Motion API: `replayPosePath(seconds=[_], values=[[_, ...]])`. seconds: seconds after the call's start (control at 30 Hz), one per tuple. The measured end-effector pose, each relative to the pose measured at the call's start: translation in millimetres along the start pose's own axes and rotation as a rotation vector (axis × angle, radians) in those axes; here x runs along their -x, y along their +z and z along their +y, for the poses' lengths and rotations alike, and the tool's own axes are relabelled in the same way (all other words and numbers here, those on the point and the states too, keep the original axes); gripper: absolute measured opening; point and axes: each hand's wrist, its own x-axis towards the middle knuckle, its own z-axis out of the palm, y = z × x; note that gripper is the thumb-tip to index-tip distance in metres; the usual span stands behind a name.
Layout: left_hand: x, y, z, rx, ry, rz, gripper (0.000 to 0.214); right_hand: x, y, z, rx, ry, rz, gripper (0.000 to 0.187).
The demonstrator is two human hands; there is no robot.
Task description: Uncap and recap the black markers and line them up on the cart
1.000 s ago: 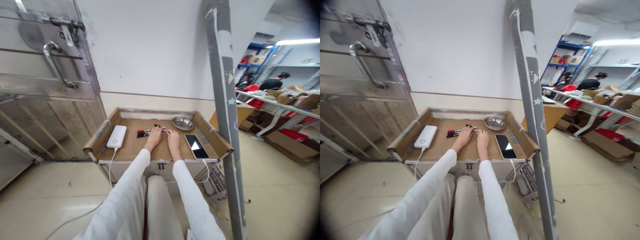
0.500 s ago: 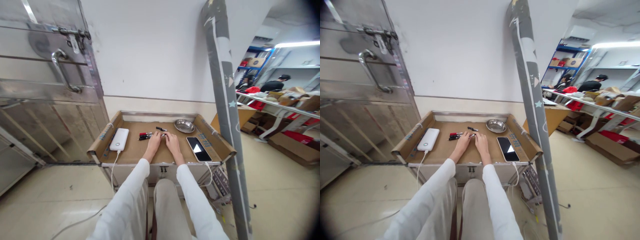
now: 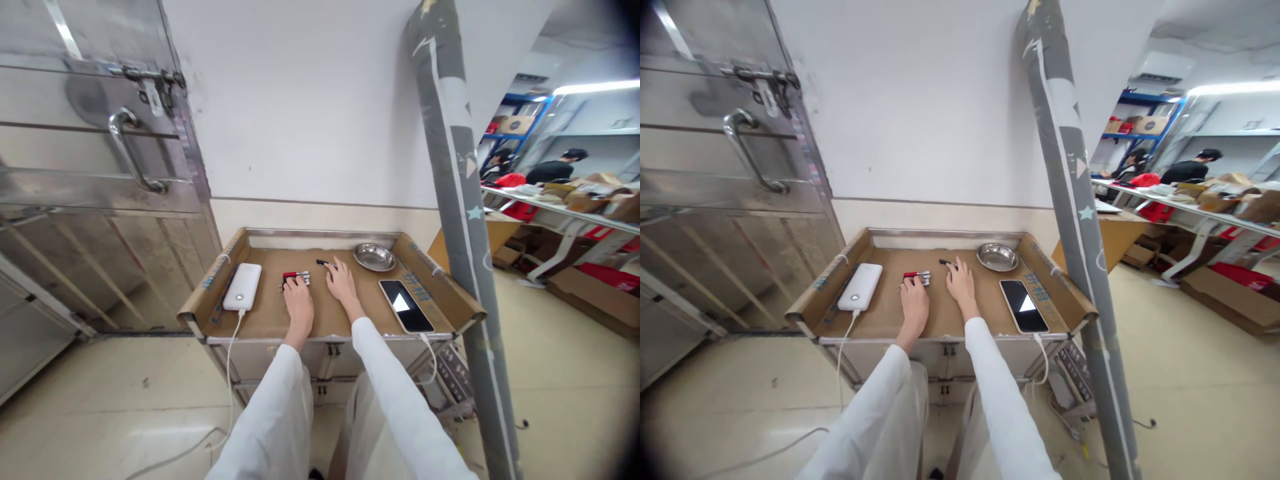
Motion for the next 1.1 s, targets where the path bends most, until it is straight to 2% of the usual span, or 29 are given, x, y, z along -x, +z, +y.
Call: replayPosePath(seconds=[0.17,0.33,0.4,0.53,0.7,0.93,1.1], values=[[-2.4,3.4,3.0,0.038,0.078,-0.003,0.032,-11.3,4.4,-3.7,0.006,-0.002,0.006,0.035],[-9.9,20.3,17.4,0.056,0.354,-0.013,0.037,-7.2,-4.3,-2.3,-0.009,-0.037,0.022,0.031],[-14.9,27.9,24.3,0.037,0.409,-0.018,0.038,-5.9,-7.0,-0.5,-0.014,-0.013,0.036,0.030],[-24.9,38.1,33.8,0.034,0.420,-0.049,0.036,-5.8,-5.7,5.9,-0.060,0.031,0.037,0.028],[-28.1,42.6,34.8,0.146,0.430,-0.112,0.032,-3.3,-0.9,13.0,-0.046,0.051,-0.027,0.028],[-16.1,39.6,27.0,0.158,0.450,-0.078,0.028,3.5,-2.3,20.1,-0.069,0.086,-0.039,0.027],[-14.9,35.3,29.6,0.209,0.494,-0.113,0.023,5.3,-6.5,22.3,-0.094,0.113,-0.016,0.035]])
